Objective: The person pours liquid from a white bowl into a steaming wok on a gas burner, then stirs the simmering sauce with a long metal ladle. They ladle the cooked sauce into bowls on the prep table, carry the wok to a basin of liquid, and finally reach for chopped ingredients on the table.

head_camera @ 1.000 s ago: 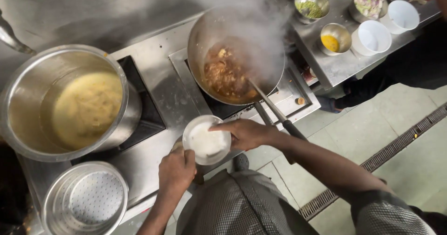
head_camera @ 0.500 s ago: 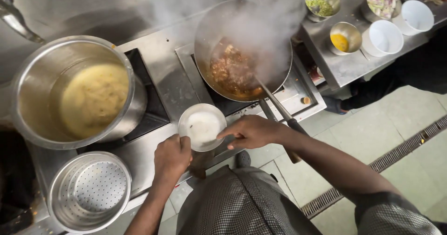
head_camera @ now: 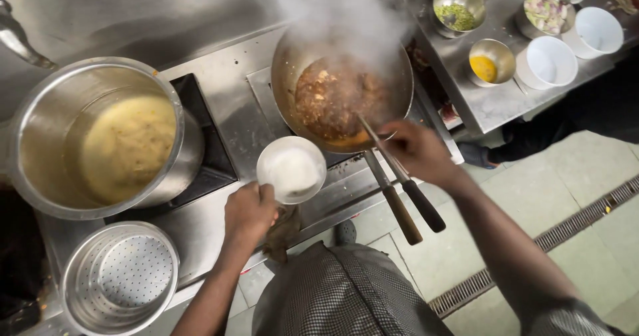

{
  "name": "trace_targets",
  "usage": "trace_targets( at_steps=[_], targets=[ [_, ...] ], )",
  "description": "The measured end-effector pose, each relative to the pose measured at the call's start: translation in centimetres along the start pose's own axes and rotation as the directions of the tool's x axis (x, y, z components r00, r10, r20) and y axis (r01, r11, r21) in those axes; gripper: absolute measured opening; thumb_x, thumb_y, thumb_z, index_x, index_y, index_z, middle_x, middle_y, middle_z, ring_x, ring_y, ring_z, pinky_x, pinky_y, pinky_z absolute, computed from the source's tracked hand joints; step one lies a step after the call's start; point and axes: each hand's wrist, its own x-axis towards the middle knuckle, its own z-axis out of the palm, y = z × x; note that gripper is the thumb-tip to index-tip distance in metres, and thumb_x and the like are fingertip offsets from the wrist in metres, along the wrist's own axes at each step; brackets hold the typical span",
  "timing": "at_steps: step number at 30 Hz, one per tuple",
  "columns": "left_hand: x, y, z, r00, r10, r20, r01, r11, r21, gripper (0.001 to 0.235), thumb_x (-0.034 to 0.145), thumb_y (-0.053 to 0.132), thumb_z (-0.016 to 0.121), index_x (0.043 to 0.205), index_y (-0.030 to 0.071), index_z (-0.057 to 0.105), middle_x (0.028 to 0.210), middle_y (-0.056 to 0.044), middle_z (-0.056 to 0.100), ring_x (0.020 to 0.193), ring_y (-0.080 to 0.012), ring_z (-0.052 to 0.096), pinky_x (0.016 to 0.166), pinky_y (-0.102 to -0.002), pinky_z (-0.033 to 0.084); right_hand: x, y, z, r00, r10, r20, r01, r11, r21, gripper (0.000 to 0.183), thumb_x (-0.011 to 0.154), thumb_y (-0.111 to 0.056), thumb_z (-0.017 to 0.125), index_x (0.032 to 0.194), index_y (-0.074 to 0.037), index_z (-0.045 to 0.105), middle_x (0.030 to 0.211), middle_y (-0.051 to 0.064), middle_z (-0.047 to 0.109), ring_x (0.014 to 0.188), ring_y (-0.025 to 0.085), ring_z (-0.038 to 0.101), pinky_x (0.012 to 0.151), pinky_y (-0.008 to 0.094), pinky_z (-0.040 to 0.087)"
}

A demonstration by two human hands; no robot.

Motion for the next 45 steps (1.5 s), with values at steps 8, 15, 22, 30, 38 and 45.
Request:
trace_targets(
  at_steps=[8,15,22,30,38,45],
  targets=[
    [5.0,2.2,0.9,0.971,0.182,-0.157,-0.144,0.963,0.228,0.043,0.098,0.035,0.046,0.082,0.005,0.072,0.053,-0.007,0.07,0.062,-0.0265,0.074,0.076,-0.04,0.059,-9.4,7.4,-0.6,0.581,0.778,0.239,-0.812,0.536,0.23,0.063,0.095,-0.056,0.05,0.128,-0.005,0.065,0.089,0.012,0.078,0.074,0.02,0.076,0.065,0.034,0.062],
    [7.7,6.5,-1.3,0.972,0.119,-0.201,-0.084,0.981,0.175,0.049,0.098,0.037,0.045,0.074,0.005,0.073,0.054,-0.006,0.069,0.059,-0.024,0.074,0.073,-0.038,0.06,-9.5,7.8,3.2,0.73,0.42,0.539,-0.472,-0.259,0.843,0.061,0.099,-0.045,0.053,0.141,-0.001,0.05,0.084,0.009,0.062,0.051,0.01,0.055,0.043,0.023,0.05],
    [11.7,6.5,-0.7,0.897,0.307,-0.318,-0.166,0.901,0.402,0.04,0.097,0.03,0.05,0.08,0.002,0.074,0.067,-0.017,0.071,0.069,-0.0344,0.073,0.074,-0.046,0.059,-7.5,6.5,0.2,0.715,0.61,0.341,-0.657,0.419,0.627,0.052,0.095,-0.022,0.065,0.14,-0.002,0.048,0.063,-0.001,0.047,0.04,0.009,0.044,0.033,0.027,0.04],
    [11.8,9.6,-0.8,0.88,0.368,-0.299,-0.118,0.781,0.613,0.04,0.097,0.031,0.055,0.084,-0.001,0.075,0.08,-0.027,0.072,0.079,-0.0437,0.073,0.073,-0.053,0.06,-9.4,5.2,-3.3,0.748,0.661,0.057,-0.651,0.715,0.256,0.064,0.092,-0.024,0.066,0.146,-0.003,0.039,0.054,0.004,0.052,0.039,0.015,0.051,0.036,0.034,0.042],
    [11.7,12.2,-0.3,0.888,0.418,-0.193,-0.159,0.671,0.724,0.034,0.099,0.028,0.055,0.087,0.002,0.074,0.085,-0.023,0.074,0.079,-0.0396,0.075,0.071,-0.05,0.061,-10.9,5.7,-3.7,0.816,0.575,-0.053,-0.557,0.808,0.191,0.062,0.091,-0.023,0.067,0.144,-0.002,0.045,0.05,0.003,0.052,0.039,0.013,0.05,0.039,0.033,0.04],
    [12.5,13.7,0.4,0.853,0.515,-0.08,-0.226,0.503,0.834,0.023,0.092,0.018,0.059,0.088,-0.002,0.07,0.082,-0.022,0.074,0.076,-0.037,0.076,0.067,-0.047,0.062,-11.6,5.8,-3.6,0.832,0.548,-0.089,-0.526,0.829,0.189,0.064,0.092,-0.025,0.068,0.146,-0.001,0.044,0.051,0.003,0.051,0.042,0.013,0.049,0.043,0.034,0.038]
  ],
)
